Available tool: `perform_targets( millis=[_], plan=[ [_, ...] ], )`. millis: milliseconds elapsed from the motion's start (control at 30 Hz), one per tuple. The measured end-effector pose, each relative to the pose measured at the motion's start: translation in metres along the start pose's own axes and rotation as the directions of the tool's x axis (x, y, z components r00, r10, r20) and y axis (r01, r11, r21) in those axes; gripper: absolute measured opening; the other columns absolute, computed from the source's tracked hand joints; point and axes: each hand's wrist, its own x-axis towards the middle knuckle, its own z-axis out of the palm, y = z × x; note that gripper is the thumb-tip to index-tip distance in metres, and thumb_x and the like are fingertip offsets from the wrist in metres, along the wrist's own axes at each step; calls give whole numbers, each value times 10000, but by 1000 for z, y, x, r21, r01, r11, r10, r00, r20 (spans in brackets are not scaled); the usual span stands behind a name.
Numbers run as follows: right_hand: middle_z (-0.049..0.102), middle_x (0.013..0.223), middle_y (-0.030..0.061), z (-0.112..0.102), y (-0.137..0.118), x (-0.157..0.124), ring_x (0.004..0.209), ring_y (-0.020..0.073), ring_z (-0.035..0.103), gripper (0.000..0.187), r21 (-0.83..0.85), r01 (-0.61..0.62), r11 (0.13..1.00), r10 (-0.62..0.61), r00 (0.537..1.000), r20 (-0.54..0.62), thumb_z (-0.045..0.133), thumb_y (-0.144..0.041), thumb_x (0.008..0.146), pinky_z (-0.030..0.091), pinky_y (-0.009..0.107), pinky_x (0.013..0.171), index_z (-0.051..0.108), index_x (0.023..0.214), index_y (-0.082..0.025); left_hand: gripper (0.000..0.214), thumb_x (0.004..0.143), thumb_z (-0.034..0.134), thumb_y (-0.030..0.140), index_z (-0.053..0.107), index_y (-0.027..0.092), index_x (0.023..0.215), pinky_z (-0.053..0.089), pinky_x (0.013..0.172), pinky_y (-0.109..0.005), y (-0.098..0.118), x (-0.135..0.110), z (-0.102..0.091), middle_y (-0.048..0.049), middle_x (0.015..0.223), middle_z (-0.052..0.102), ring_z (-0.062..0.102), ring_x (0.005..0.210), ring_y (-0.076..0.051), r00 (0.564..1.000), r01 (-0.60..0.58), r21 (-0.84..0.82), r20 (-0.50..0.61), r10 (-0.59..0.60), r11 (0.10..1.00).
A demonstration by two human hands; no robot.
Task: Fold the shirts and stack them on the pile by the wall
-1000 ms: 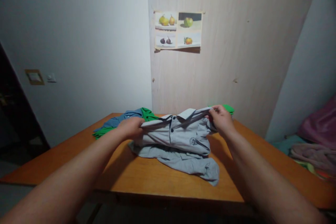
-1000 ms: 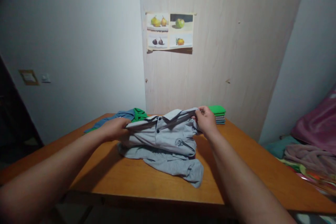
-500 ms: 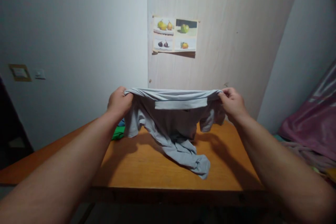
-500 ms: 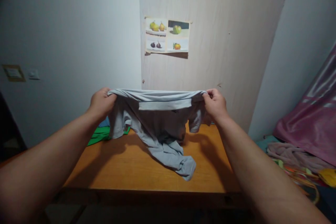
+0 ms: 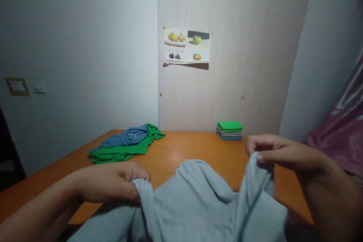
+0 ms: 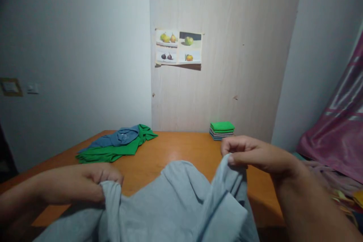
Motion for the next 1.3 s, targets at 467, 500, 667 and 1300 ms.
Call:
perform_targets(
  millis=[467, 500, 667, 1300],
  plan=[
    [714, 1241, 116, -12, 97, 155, 1160, 278, 648, 426, -204, 123, 971, -227, 734, -640, 698, -432, 774, 489, 442, 1036, 686, 1148, -228, 486, 845, 603, 347, 576, 136, 1283, 472, 1035, -451, -49, 134, -77, -171, 1275, 664, 621, 1169, -307, 402, 27, 412, -839, 368, 911],
    [746, 1130, 108, -4, 108, 152, 1051, 265, 681, 380, -196, 82, 977, -187, 768, -613, 677, -427, 778, 529, 419, 955, 700, 1094, -216, 437, 838, 603, 347, 610, 146, 1226, 509, 985, -436, -59, 139, -66, -148, 1182, 705, 659, 1091, -295, 459, 0, 415, -809, 368, 910],
    [727, 782, 65, 34, 152, 146, 729, 219, 660, 215, -244, -89, 966, -20, 910, -413, 595, -324, 781, 522, 329, 689, 727, 876, -183, 341, 802, 578, 239, 678, 206, 1126, 558, 876, -346, -81, 166, -5, -91, 1097, 743, 701, 979, -246, 633, -114, 420, -668, 392, 900],
    [615, 705, 14, 37, 153, 100, 661, 178, 553, 259, -116, -130, 985, 10, 703, -711, 525, -456, 842, 443, 276, 593, 561, 726, -228, 236, 860, 546, 353, 693, 192, 949, 498, 707, -297, -77, 122, 49, -51, 879, 708, 643, 786, -206, 781, -397, -137, -569, 256, 907]
  ],
)
